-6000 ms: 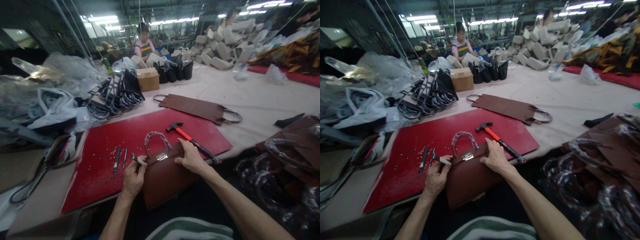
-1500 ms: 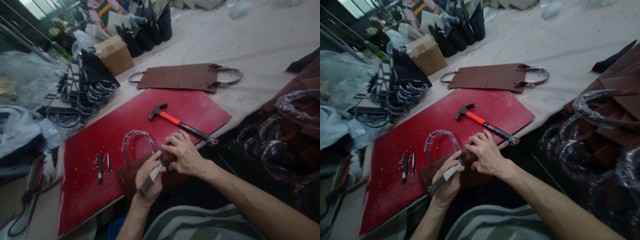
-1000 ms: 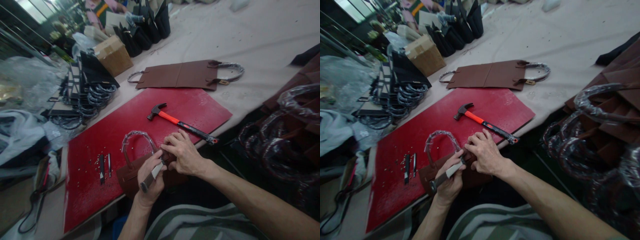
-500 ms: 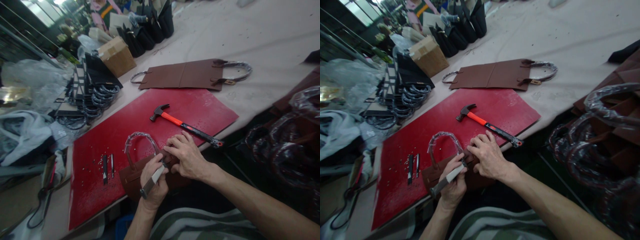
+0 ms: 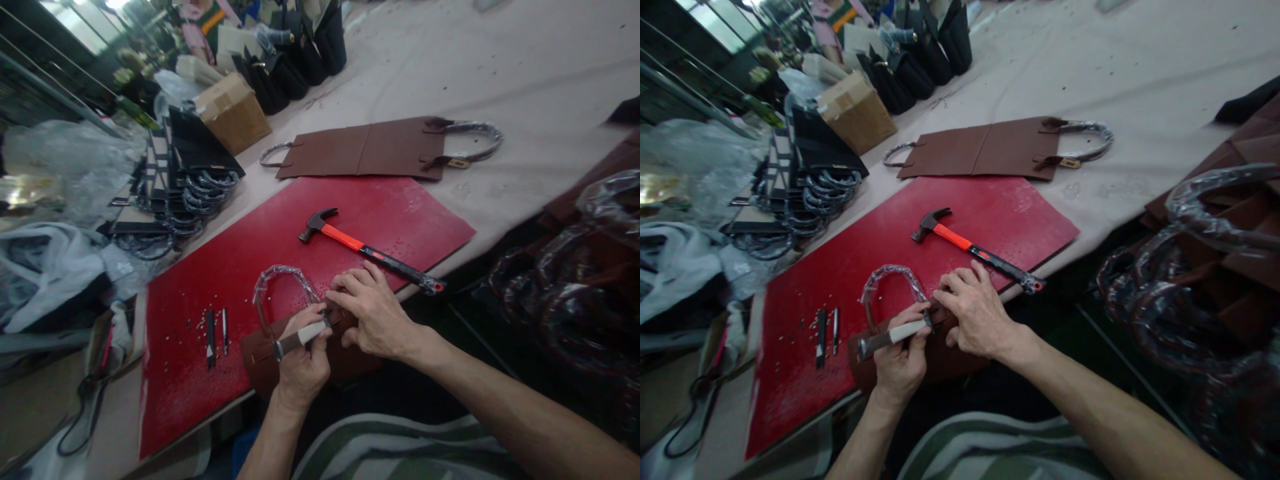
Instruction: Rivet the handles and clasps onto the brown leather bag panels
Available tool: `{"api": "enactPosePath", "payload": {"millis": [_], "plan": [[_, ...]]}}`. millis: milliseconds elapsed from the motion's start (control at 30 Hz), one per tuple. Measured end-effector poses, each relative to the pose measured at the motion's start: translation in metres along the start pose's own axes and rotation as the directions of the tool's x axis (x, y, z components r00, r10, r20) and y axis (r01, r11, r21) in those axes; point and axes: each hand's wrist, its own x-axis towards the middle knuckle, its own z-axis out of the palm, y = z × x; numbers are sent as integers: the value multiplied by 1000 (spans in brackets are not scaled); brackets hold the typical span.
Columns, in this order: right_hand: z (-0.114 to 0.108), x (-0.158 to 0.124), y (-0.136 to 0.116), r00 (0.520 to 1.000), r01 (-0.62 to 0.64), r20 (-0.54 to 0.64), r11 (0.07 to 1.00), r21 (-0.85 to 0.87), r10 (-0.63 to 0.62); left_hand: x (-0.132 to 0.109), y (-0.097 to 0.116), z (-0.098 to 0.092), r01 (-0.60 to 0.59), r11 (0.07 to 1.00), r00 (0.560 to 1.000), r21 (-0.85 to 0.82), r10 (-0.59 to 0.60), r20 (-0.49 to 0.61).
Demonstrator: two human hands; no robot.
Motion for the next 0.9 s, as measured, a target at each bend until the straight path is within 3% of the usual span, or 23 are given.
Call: {"api": "enactPosePath", "payload": {"millis": [100,167,267,300,367,433,500,700,800,900], "plan": [[4,-19,-9,983,-48,-180,999,0,47,0,1,0,40,999,999,-15,-41,-9],[11,-39,-15,943,-86,-322,996,19,87,0,1,0,49,998,999,-41,-50,-10],[26,-68,-21,868,-238,-397,951,197,299,-1,1,1,59,996,998,-68,-60,-5],[31,-75,-22,843,-320,-336,894,313,420,-1,1,1,63,996,998,-70,-64,-3],[39,-83,-21,805,-465,-47,678,569,591,-1,1,2,65,995,998,-72,-66,-3],[45,-83,-21,792,-537,272,413,735,546,0,3,2,51,996,999,-71,-52,-5],[49,-80,-21,799,-545,404,253,799,446,2,4,1,37,997,999,-61,-37,-8],[52,-60,-33,781,-502,366,162,849,506,21,-2,-2,120,992,993,-27,-120,12],[49,-49,-37,752,-533,365,179,827,549,32,-10,-4,193,979,981,-63,-191,30],[46,-43,-37,725,-582,367,233,779,583,35,-14,-3,192,977,981,-92,-189,39]]}}
